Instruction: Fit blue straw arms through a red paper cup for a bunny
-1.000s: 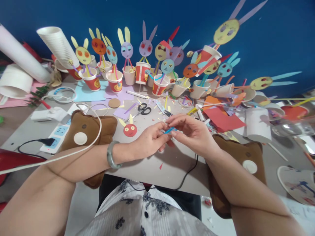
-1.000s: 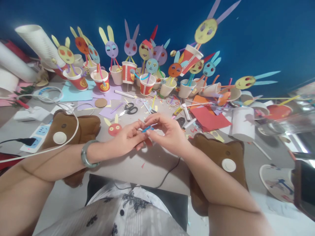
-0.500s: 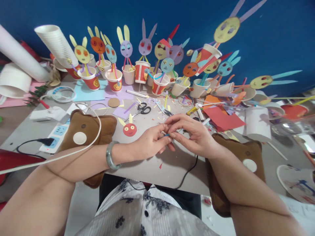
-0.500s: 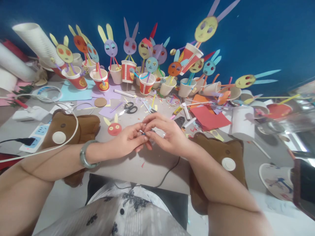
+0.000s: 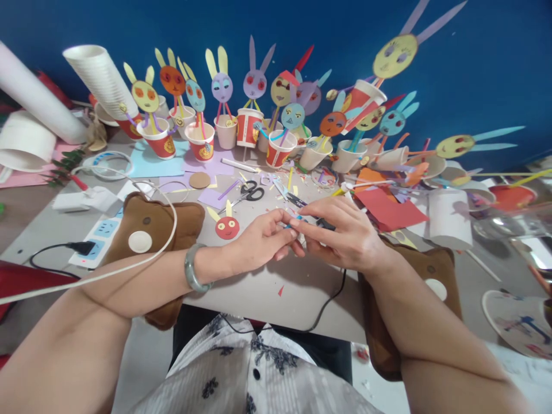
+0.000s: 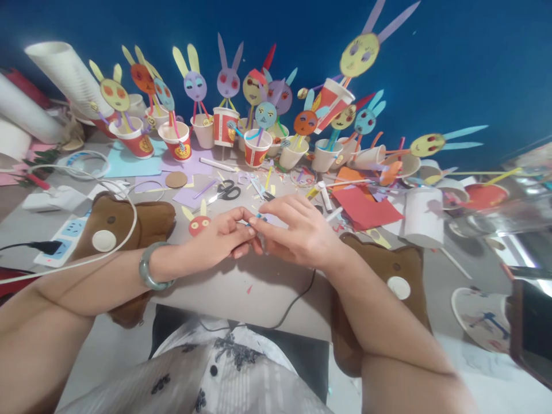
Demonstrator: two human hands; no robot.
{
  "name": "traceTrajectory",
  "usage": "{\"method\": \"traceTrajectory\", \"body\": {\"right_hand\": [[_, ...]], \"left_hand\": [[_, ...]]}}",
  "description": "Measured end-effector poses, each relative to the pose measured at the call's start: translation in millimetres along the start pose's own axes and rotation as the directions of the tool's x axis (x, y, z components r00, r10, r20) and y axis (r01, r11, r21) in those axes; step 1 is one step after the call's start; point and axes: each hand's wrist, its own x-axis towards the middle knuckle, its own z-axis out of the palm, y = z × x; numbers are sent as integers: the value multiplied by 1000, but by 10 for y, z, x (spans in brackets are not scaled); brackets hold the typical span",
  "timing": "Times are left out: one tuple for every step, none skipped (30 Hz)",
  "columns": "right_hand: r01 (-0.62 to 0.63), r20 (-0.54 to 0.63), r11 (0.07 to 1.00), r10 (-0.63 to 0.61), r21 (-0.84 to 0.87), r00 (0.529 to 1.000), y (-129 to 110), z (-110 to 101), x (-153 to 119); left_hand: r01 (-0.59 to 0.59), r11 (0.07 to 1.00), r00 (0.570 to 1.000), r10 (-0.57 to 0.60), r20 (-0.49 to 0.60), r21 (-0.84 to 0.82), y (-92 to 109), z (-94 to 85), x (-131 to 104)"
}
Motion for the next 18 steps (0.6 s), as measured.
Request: {"method": "traceTrajectory", "body": {"right_hand": [[-6,-6,1000,6,8,1000,-1,8,-1],[-16,-16,1000,17,20,1000,-12,14,4],[-26,-38,999,27,32,999,-32,20,13],[-35,-70,998,38,45,997,-59,27,23],[-48,-110,997,55,62,992,-89,35,35],[-76,-155,993,89,90,984,-120,47,45],[-123,-192,983,148,133,970,-146,62,53],[-187,-223,964,228,190,948,-164,79,57],[-256,-236,933,316,252,919,-171,98,59],[-322,-223,895,397,308,890,-167,116,59],[-379,-187,856,461,352,867,-152,131,59],[-425,-132,819,505,385,853,-130,141,59],[-461,-68,789,529,407,846,-105,147,61],[-485,-7,766,538,422,843,-81,148,64],[-500,44,750,537,432,843,-60,145,69],[-508,76,738,534,443,842,-45,142,75],[-511,89,727,535,458,840,-35,138,80],[-509,90,717,536,476,840,-30,138,84]], "left_hand": [[-13,1000,1000,13,0,4,-6,-4,3],[-24,1000,1000,24,1,6,-13,-7,5],[-30,1000,1000,30,-2,4,-20,-9,9],[-34,999,999,34,-9,2,-23,-9,12],[-39,999,999,39,-20,-1,-22,-10,16],[-47,999,998,47,-39,-4,-16,-11,20],[-58,998,997,57,-58,-6,-4,-13,23],[-67,998,995,67,-72,-5,12,-15,26],[-75,997,994,74,-81,-3,32,-19,28],[-81,997,993,80,-88,-3,52,-23,30],[-85,996,992,85,-94,-3,73,-26,31],[-87,996,991,87,-100,-1,92,-29,31],[-88,996,990,88,-108,3,109,-31,30],[-88,996,989,88,-117,9,123,-31,28],[-85,996,989,86,-124,17,135,-32,26],[-80,996,988,83,-127,25,144,-32,23],[-76,997,989,79,-128,28,150,-33,20],[-76,997,989,79,-127,26,155,-35,18]]}}
